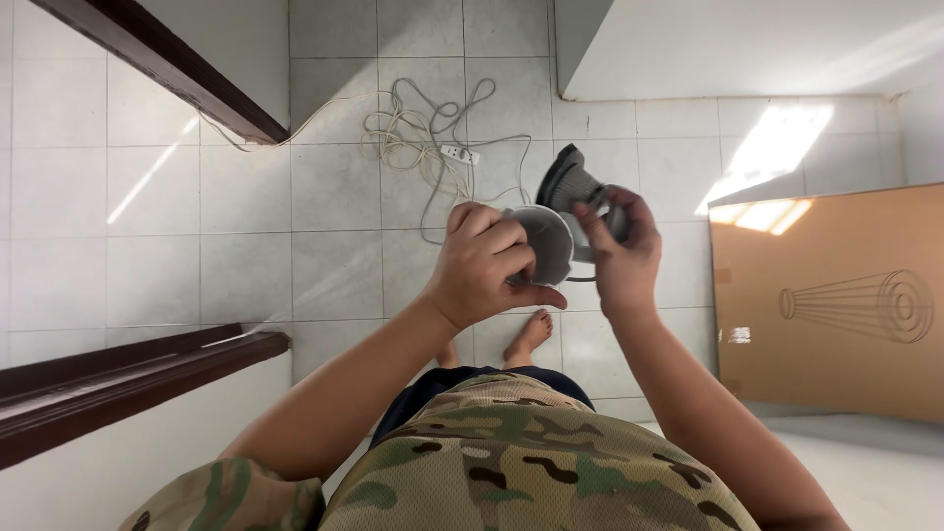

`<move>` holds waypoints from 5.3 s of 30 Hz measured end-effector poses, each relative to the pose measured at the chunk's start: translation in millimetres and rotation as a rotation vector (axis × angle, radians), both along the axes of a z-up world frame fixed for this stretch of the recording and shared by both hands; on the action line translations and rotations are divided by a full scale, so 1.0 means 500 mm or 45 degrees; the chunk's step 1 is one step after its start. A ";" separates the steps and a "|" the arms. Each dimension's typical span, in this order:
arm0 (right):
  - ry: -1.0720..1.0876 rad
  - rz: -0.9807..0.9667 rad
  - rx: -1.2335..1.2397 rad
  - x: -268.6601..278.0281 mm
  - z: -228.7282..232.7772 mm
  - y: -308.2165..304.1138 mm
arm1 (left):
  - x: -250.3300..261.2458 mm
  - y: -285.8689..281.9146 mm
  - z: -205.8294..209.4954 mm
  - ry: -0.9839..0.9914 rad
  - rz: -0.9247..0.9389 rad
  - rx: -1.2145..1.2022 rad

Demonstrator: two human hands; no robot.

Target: The recorder is assembling and inspecting the components of a handheld vacuum cleaner, including the filter and dustbin.

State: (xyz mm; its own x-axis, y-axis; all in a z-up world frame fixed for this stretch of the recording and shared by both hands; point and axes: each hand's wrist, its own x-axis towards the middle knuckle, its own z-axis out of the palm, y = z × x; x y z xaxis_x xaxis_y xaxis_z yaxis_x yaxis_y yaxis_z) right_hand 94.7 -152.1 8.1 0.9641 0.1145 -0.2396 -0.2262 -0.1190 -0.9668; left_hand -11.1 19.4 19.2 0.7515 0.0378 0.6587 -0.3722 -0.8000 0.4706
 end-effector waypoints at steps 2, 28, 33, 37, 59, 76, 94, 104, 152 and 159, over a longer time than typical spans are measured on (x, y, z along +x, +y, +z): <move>-0.248 0.131 -0.043 -0.019 -0.011 -0.001 | -0.003 0.005 0.000 0.045 -0.063 0.075; -0.598 0.239 -0.188 -0.076 -0.009 0.007 | 0.012 0.031 0.062 0.857 -0.462 0.282; -0.529 0.227 -0.235 -0.102 -0.011 0.006 | 0.018 0.022 0.058 0.885 -0.459 0.311; -0.601 0.243 -0.192 -0.106 -0.017 0.002 | 0.029 0.017 0.042 0.913 -0.473 0.339; -0.668 0.308 -0.174 -0.125 -0.006 0.022 | 0.078 0.216 -0.386 1.049 -0.568 0.454; -0.700 0.349 -0.237 -0.111 0.000 0.026 | -0.035 0.137 -0.561 1.146 -0.573 0.485; -0.728 0.384 -0.386 -0.123 0.015 -0.051 | 0.001 0.037 -0.640 1.245 -0.688 0.540; -0.704 0.327 -0.399 -0.117 0.012 -0.056 | 0.058 -0.015 -0.626 1.297 -0.690 0.586; -0.640 0.327 -0.366 -0.059 0.021 -0.013 | 0.086 0.034 -0.518 1.562 -0.791 0.879; -0.640 0.354 -0.375 -0.063 0.018 -0.009 | 0.098 0.030 -0.520 1.585 -0.779 0.884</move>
State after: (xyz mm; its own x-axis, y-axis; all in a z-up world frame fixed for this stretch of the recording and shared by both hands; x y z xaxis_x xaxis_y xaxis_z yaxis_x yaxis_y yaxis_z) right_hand 63.3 -156.8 16.8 0.9108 0.3745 0.1738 0.3232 -0.3847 -0.8646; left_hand 37.7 34.6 -240.7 0.6050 -0.5062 -0.6146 -0.3816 -0.8618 0.3342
